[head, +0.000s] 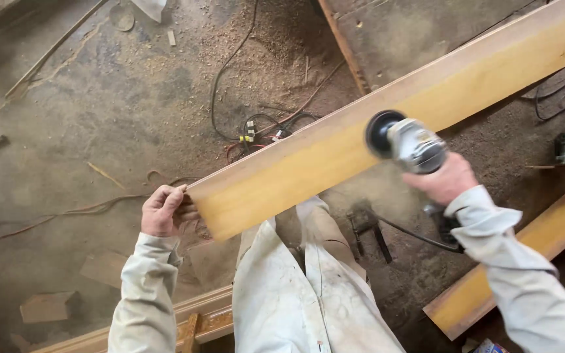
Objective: Sanding a wooden plank with a power sander and applying glue to the surface
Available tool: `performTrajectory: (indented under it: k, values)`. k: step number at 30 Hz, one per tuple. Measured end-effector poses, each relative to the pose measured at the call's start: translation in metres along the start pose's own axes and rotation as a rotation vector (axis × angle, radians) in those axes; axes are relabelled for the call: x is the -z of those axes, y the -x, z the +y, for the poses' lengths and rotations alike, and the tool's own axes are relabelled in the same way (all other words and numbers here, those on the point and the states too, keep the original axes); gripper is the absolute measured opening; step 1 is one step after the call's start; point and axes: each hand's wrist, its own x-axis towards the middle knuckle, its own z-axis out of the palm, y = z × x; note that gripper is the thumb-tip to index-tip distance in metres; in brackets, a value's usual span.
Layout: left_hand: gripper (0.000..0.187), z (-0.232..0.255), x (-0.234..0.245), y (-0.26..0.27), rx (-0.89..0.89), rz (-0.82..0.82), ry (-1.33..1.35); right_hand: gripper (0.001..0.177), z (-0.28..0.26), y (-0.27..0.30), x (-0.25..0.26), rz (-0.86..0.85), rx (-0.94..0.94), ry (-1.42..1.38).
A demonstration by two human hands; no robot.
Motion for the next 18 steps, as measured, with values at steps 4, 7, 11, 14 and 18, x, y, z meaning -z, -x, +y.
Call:
performTrajectory:
  k: [4,7,11,14,18]
  values:
    - [0.022,0.023,-0.028,0.012,-0.117,0.201,-0.240,0.050,0.062,-0.068,0.044,0.102,-0.044,-0.063]
    - [0.019,0.026,-0.014,0.010,-0.033,0.165,-0.228,0.050,0.122,-0.132,0.071,0.198,-0.026,-0.128]
    - [0.023,0.027,-0.003,0.007,-0.024,0.137,-0.216,0.055,0.134,-0.152,0.096,0.209,-0.096,-0.086]
    - [0.029,0.023,0.004,0.004,-0.018,0.118,-0.208,0.058,0.107,-0.119,0.076,0.176,-0.056,-0.058]
    - [0.030,0.025,0.003,0.002,0.003,0.080,-0.182,0.046,0.018,-0.027,0.032,0.000,0.010,-0.035]
